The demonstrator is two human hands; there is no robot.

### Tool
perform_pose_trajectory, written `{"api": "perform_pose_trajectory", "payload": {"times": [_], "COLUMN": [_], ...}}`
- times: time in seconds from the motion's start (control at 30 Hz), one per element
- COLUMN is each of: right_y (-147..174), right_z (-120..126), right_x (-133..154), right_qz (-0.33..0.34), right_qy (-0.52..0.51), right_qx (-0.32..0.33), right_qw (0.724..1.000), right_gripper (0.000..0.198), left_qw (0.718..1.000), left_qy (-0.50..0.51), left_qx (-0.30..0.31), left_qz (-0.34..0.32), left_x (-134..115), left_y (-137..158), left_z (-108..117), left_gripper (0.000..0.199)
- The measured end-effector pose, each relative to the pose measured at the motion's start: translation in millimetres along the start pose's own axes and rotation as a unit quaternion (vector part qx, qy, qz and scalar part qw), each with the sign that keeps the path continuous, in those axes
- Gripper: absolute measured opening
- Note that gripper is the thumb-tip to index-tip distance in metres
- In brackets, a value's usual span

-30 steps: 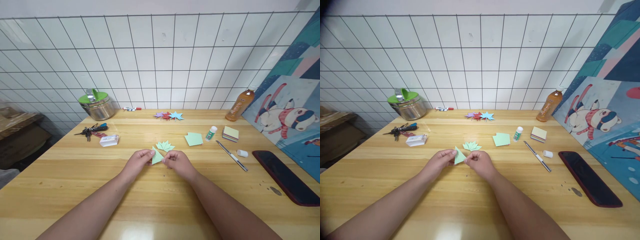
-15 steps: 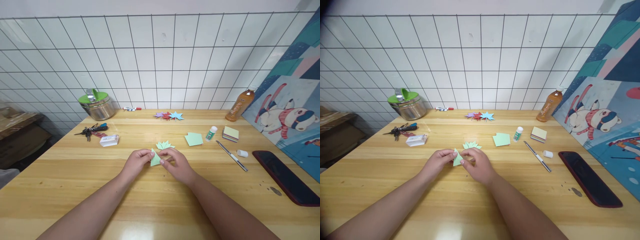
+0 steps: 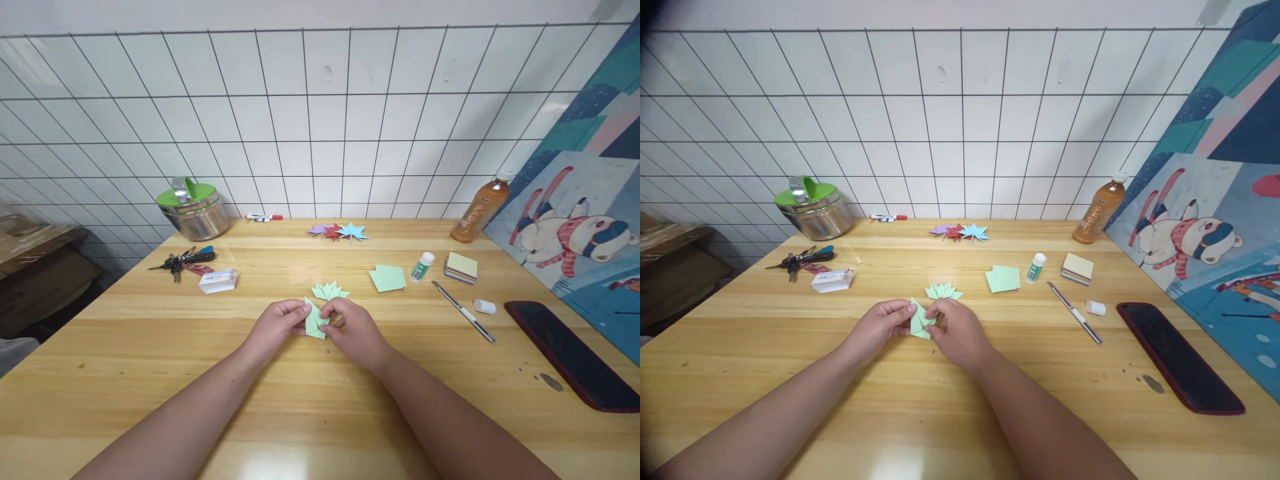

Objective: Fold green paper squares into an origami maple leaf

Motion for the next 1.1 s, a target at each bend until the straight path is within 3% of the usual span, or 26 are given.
{"api": "perform_pose_trajectory", "payload": {"times": [0.13, 0.3, 0.63, 0.8, 1.1], "right_y": [1, 2, 3, 4, 1], "right_z": [1, 4, 8, 12, 6], "right_x": [2, 6, 5, 7, -8], "right_qz": [0.002, 0.038, 0.043, 0.029, -0.068], "right_qy": [-0.02, 0.026, 0.052, 0.073, -0.132], "right_qx": [0.003, -0.012, -0.026, -0.03, -0.029], "right_qw": [1.0, 0.999, 0.997, 0.996, 0.988], "right_gripper": [0.038, 0.056, 0.039, 0.016, 0.008], "left_qw": [1.0, 0.999, 1.0, 1.0, 0.995], "left_qy": [0.021, 0.029, 0.02, 0.013, -0.098], "left_qx": [0.003, 0.01, -0.005, 0.002, 0.001], "left_qz": [0.01, 0.018, 0.008, 0.011, -0.033], "left_x": [3, 4, 3, 5, 2], "left_y": [-1, -1, 0, 0, 3], "left_z": [2, 3, 3, 3, -2], "left_gripper": [0.026, 0.024, 0.03, 0.028, 0.035]}}
Point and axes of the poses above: each hand's wrist, its own y-axis away from the middle knuckle, its own z-axis out of the back of the hand, x = y × z, the point moved 5 cm from there along -y, towards the middle knuckle, and after that the axes turned 15 degrees about y, right-handed, at the moved point
